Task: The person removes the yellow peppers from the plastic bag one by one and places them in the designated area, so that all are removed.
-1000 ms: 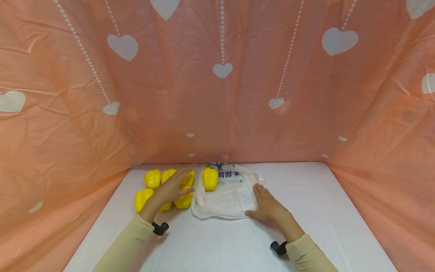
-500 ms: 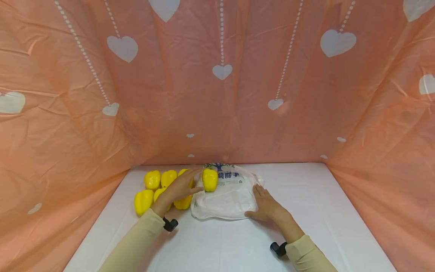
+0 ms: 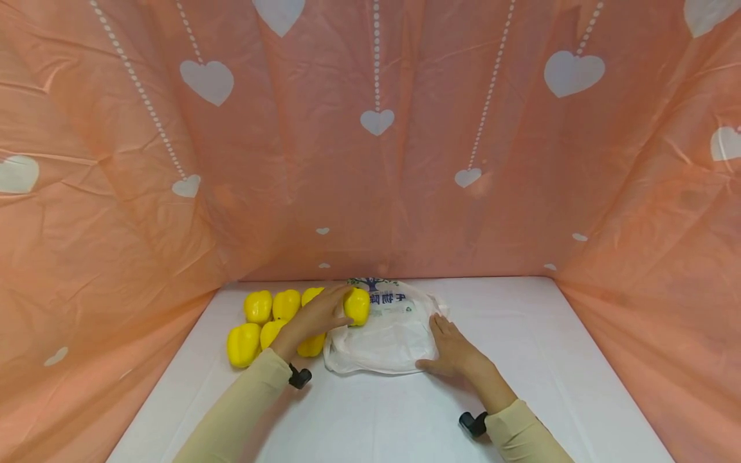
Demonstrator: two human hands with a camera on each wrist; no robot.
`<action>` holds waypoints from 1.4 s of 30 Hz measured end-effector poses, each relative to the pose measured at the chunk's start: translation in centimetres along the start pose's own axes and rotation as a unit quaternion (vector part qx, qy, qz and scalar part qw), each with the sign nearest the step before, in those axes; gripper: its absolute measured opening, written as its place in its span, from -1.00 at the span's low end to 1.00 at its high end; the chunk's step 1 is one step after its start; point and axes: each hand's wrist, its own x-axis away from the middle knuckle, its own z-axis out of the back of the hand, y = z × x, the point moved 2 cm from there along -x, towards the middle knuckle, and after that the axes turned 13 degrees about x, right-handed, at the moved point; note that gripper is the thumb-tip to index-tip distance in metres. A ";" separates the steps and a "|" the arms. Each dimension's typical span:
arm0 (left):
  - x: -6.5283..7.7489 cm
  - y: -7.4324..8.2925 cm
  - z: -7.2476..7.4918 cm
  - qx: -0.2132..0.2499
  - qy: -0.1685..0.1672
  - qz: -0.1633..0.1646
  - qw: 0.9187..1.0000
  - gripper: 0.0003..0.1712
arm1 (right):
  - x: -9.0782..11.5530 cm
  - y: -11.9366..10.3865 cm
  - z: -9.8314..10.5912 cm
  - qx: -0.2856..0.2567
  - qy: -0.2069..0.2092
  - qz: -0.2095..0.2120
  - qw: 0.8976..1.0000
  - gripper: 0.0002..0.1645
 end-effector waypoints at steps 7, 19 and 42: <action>-0.8 0.1 -0.5 0.001 0.001 0.029 1.000 0.04 | 0.0 0.1 0.0 0.000 0.004 0.004 1.000 0.35; -1.5 -0.3 -1.1 -0.015 0.007 0.049 0.999 0.06 | 0.0 0.3 -0.2 -0.001 0.004 0.003 1.000 0.35; -1.7 0.2 -1.4 -0.032 0.027 0.013 0.999 0.10 | 0.2 0.0 -0.3 0.002 0.016 0.001 1.000 0.34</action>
